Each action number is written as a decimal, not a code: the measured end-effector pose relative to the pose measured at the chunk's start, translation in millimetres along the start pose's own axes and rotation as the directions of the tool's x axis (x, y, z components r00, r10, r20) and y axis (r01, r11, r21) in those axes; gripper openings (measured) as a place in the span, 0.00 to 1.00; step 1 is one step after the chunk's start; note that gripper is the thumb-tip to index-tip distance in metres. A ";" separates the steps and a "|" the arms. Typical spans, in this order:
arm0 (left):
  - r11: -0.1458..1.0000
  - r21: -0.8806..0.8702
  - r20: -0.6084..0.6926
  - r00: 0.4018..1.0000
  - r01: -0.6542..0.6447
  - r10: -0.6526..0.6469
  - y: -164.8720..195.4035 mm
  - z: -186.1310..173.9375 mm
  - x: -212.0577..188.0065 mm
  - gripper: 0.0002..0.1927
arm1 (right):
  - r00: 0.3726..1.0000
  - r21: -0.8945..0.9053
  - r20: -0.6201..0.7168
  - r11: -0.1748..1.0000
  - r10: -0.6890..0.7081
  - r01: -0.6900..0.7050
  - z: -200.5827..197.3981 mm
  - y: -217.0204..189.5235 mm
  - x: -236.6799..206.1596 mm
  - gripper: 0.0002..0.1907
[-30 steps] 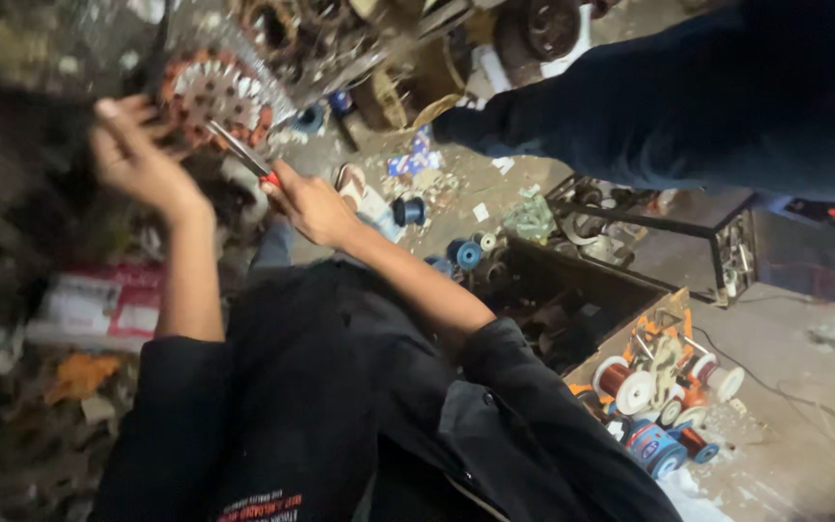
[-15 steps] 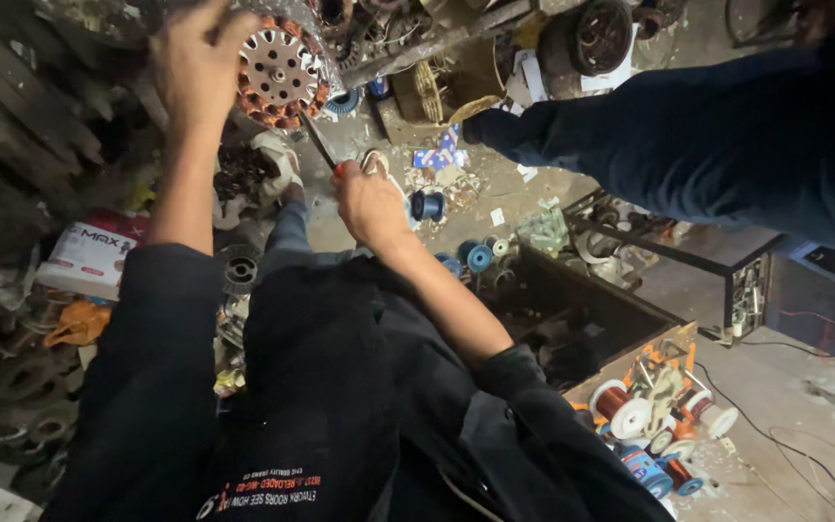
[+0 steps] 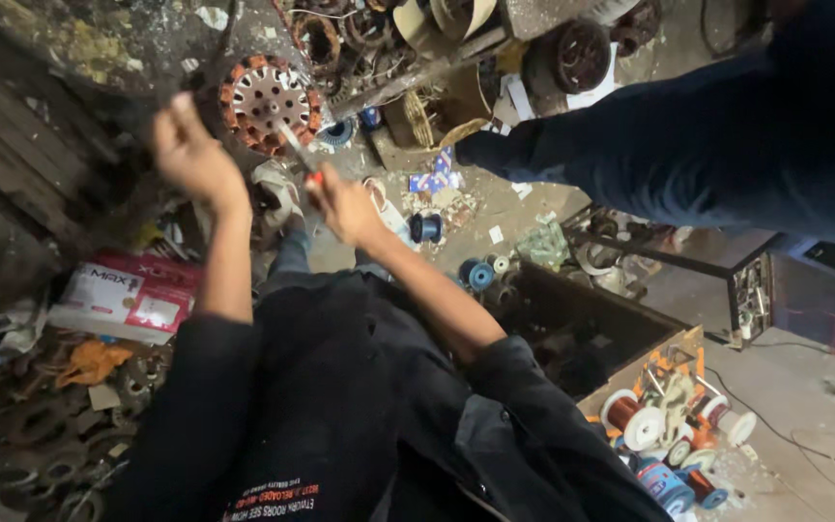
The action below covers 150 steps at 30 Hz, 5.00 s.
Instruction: The person uses pliers to pull and adjust copper wires on a circular stator component. They repeatedly reposition the stator and continue manipulating the wires with the tool throughout the clip.
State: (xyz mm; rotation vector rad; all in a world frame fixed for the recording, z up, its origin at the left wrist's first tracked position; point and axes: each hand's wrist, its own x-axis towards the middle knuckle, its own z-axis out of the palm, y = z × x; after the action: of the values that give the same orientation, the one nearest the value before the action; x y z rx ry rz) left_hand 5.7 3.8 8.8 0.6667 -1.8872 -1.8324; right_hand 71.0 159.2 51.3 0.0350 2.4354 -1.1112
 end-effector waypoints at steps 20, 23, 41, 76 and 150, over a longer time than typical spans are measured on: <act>0.724 0.488 0.563 0.810 -0.487 0.165 -17.6 -2.2 45.1 0.16 | 0.986 -0.332 -0.147 0.943 -0.078 0.025 -7.7 12.5 0.0 0.12; 0.786 0.512 0.368 0.916 -0.345 0.162 -19.4 -3.0 27.6 0.15 | 0.985 -0.145 -0.152 0.987 -0.087 0.065 -6.5 3.6 15.5 0.13; 0.834 -0.401 0.098 0.923 0.379 -0.373 1.9 -15.2 26.5 0.17 | 0.988 -0.134 0.115 0.984 -0.102 0.117 -3.1 21.5 -30.9 0.11; 0.934 0.286 0.396 0.914 -0.214 0.088 -13.3 -15.8 80.3 0.18 | 0.999 -0.163 -0.002 0.986 0.041 -0.041 15.2 21.8 -27.8 0.13; 0.851 0.461 0.292 0.949 -0.251 0.122 12.9 -3.8 25.6 0.16 | 0.912 0.883 0.389 0.233 0.128 -0.409 3.3 -22.3 -5.0 0.19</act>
State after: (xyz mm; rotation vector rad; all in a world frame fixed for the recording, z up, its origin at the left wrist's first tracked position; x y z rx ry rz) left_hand -12.9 -14.6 21.1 0.3889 -2.5329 -1.3611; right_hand 72.1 142.6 67.2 0.6546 1.0840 -2.0817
